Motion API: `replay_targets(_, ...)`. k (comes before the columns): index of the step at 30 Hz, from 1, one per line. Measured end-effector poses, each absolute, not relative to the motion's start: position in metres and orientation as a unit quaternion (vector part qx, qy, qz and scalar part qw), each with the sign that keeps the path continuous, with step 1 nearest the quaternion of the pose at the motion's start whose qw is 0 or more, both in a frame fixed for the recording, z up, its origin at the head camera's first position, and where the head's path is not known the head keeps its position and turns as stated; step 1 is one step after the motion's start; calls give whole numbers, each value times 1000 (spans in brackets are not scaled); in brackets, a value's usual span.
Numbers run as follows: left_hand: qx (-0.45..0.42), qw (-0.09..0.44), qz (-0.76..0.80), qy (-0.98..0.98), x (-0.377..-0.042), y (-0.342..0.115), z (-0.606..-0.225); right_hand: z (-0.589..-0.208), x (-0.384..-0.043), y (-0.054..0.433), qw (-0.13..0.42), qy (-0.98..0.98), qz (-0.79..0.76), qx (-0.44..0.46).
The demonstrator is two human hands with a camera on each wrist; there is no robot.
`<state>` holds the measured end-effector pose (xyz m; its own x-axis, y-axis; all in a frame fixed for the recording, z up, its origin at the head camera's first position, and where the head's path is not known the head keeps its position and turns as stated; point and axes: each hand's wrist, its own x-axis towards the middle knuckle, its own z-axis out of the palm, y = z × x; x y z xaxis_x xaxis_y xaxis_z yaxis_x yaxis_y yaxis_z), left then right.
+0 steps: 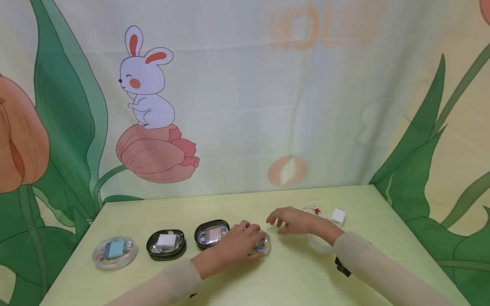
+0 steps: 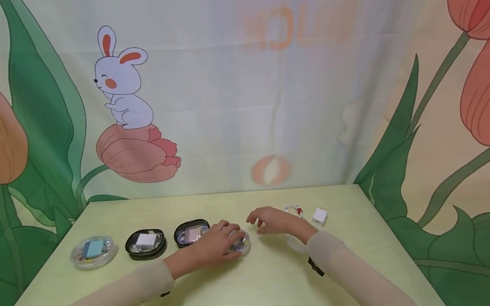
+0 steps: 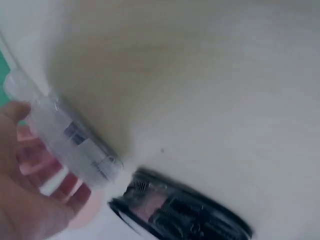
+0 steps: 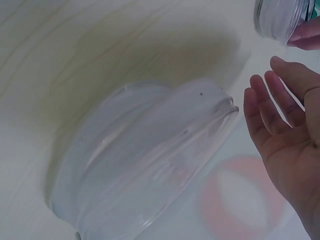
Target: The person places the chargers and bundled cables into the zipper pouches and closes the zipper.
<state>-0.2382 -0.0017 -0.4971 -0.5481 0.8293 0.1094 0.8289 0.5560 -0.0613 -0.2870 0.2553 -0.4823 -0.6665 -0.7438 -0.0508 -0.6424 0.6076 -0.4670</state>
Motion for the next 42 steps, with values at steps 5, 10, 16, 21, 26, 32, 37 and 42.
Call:
replay_targets(5,-541,58,-4,-839,-246,-11,-493,-479,-289,255,86,890,-184,-409)
replay_targets(10,-531,14,-66,-845,-251,-17,-492,-479,-291,253,55,893,-149,-422)
replay_targets(16,-486,15,-79,-870,-247,-1,-497,-485,-298,247,54,881,-133,-452)
replay_targets(21,-464,41,-32,-884,-246,12,-500,-489,-305,243,99,883,-150,-434)
replay_targets(26,-480,64,-19,-875,-249,9,-501,-493,-310,243,115,881,-176,-424)
replay_targets(32,-476,28,-85,-875,-252,-2,-502,-499,-310,243,113,887,-203,-399)
replay_targets(37,-482,14,-106,-870,-253,-5,-506,-503,-308,242,105,890,-202,-394)
replay_targets(42,-477,19,-102,-873,-252,-6,-509,-507,-304,243,111,892,-205,-387)
